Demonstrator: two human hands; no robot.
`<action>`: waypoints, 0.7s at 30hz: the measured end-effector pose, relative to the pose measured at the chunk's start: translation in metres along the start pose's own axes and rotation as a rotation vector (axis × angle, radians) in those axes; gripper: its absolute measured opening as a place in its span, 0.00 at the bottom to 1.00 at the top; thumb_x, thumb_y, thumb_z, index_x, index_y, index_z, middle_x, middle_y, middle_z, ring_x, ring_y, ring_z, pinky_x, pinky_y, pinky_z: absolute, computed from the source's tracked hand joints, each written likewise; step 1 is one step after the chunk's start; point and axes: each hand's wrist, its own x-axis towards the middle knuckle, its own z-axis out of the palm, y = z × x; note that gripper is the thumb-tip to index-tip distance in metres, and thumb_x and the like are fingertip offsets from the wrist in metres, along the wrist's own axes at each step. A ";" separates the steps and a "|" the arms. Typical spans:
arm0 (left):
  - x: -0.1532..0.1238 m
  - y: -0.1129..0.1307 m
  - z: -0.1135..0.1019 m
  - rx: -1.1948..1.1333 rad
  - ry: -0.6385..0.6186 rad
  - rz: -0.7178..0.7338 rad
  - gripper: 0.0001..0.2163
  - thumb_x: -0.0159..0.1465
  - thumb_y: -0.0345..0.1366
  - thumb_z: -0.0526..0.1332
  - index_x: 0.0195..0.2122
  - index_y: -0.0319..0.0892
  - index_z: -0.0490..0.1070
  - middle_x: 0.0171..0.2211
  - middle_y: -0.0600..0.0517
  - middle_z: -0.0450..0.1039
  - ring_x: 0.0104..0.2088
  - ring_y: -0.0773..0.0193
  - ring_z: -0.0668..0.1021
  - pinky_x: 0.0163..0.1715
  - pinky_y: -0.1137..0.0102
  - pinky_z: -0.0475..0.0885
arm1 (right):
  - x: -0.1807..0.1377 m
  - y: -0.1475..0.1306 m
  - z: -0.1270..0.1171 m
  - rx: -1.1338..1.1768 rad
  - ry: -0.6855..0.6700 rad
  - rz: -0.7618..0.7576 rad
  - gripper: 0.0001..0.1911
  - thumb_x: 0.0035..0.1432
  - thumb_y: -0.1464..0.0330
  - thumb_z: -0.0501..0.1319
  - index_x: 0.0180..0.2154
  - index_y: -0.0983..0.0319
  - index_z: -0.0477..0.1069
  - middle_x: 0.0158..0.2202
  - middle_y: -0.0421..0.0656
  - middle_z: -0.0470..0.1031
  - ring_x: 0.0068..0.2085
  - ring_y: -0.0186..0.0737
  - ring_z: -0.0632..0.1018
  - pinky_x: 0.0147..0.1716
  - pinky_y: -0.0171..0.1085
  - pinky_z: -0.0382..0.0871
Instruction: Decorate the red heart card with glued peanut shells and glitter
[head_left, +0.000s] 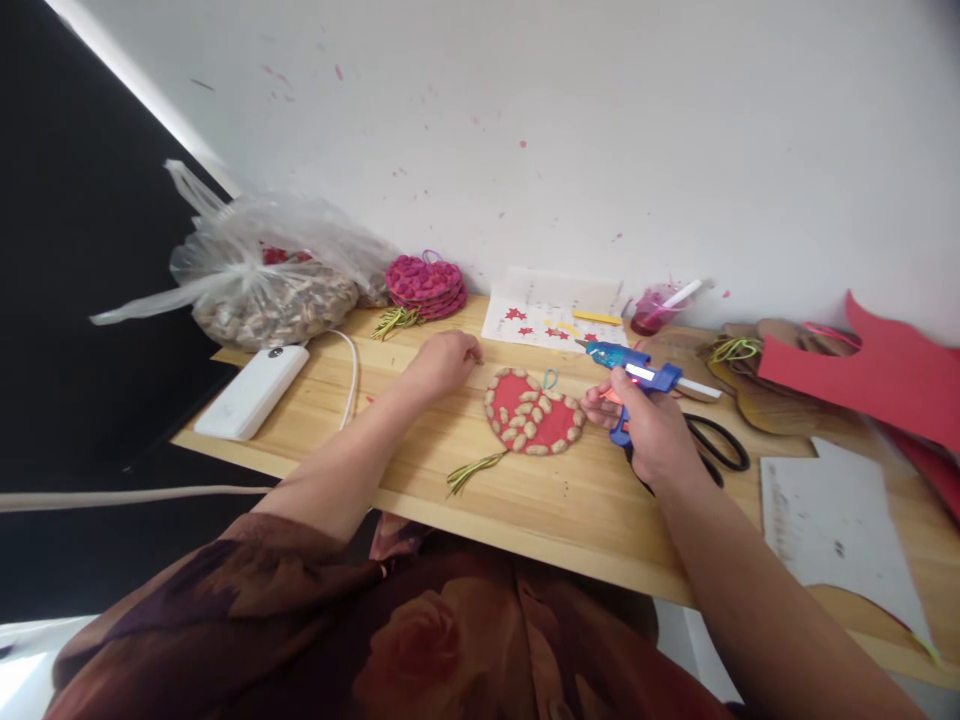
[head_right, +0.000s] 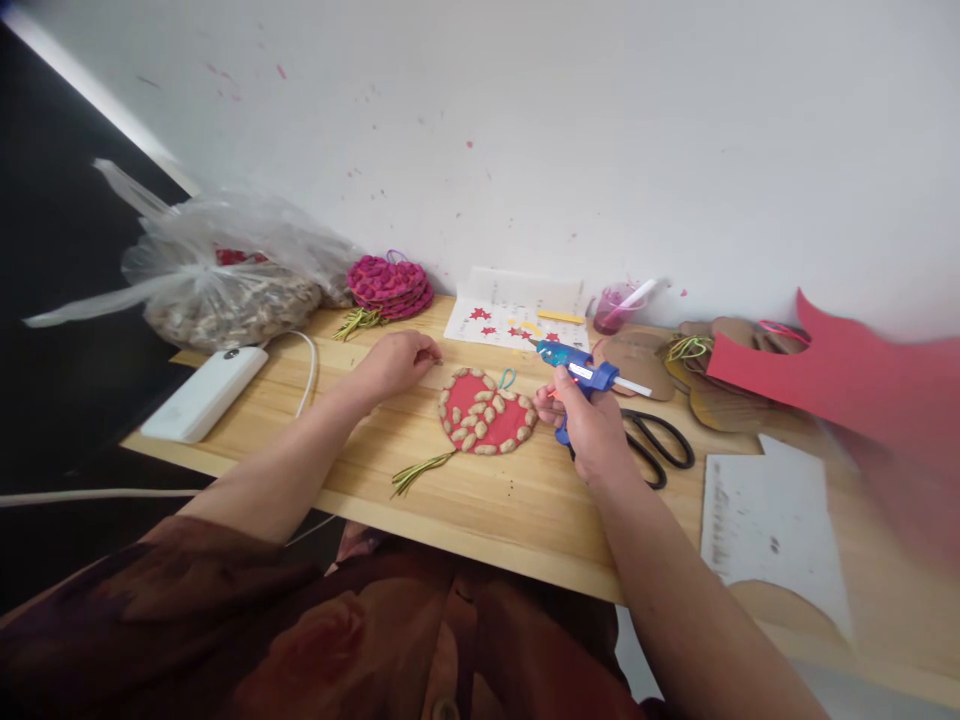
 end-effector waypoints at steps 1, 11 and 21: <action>-0.001 0.001 -0.001 0.008 -0.001 -0.018 0.14 0.62 0.27 0.56 0.41 0.38 0.81 0.40 0.44 0.82 0.41 0.57 0.81 0.46 0.68 0.72 | 0.000 0.000 0.000 -0.001 -0.002 -0.002 0.30 0.36 0.43 0.77 0.27 0.61 0.73 0.24 0.41 0.79 0.28 0.39 0.82 0.27 0.34 0.81; -0.016 -0.007 -0.023 -0.002 -0.019 0.013 0.10 0.61 0.33 0.62 0.41 0.41 0.81 0.39 0.48 0.82 0.39 0.59 0.81 0.42 0.69 0.72 | -0.001 -0.002 0.000 -0.066 0.000 -0.016 0.28 0.42 0.44 0.74 0.27 0.61 0.74 0.25 0.42 0.79 0.28 0.39 0.83 0.25 0.33 0.79; -0.022 -0.002 -0.013 0.010 -0.057 0.078 0.17 0.57 0.24 0.55 0.39 0.41 0.83 0.41 0.48 0.82 0.43 0.58 0.81 0.49 0.68 0.73 | 0.000 -0.001 0.000 -0.055 -0.006 -0.019 0.27 0.42 0.45 0.75 0.27 0.60 0.73 0.24 0.41 0.79 0.26 0.39 0.82 0.24 0.33 0.79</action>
